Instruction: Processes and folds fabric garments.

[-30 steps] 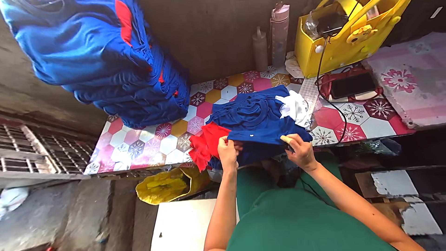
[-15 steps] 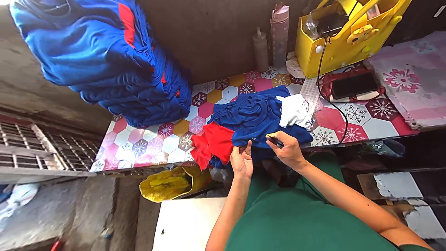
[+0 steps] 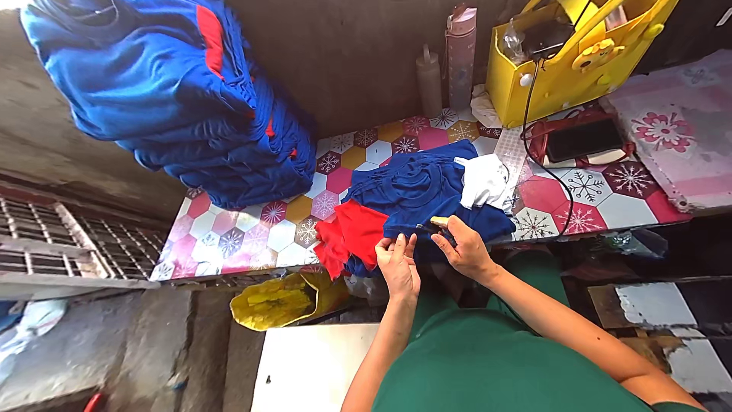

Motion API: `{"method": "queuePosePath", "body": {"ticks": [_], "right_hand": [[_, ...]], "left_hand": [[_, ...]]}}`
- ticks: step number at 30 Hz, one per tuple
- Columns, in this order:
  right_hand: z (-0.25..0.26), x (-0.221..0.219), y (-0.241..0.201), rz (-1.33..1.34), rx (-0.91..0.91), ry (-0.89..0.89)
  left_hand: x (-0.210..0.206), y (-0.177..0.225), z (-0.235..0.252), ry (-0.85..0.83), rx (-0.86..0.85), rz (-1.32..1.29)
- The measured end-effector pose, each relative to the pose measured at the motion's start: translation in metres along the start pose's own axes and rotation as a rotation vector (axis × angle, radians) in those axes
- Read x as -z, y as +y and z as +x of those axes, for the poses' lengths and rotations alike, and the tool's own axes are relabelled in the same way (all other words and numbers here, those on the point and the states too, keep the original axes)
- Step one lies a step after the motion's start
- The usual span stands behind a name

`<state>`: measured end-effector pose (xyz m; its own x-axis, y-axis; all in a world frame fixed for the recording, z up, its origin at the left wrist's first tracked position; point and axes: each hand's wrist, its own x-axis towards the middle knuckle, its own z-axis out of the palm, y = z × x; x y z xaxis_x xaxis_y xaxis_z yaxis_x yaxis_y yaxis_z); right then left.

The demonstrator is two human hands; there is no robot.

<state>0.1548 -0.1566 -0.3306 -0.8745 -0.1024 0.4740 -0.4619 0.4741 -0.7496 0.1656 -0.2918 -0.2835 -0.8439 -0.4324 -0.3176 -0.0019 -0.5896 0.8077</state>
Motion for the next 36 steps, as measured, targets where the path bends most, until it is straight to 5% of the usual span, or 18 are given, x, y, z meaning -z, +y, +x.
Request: {"method": "queuePosePath", "body": {"ticks": [29,36], "right_hand": [[-0.007,0.001,-0.003,0.081,-0.01,-0.021],[0.003,0.002,-0.003,-0.123,0.248,-0.003]], "left_hand": [[0.01,-0.003,0.005,-0.062,0.035,0.037],[0.012,0.003,0.001,-0.128,0.064,-0.019]]}}
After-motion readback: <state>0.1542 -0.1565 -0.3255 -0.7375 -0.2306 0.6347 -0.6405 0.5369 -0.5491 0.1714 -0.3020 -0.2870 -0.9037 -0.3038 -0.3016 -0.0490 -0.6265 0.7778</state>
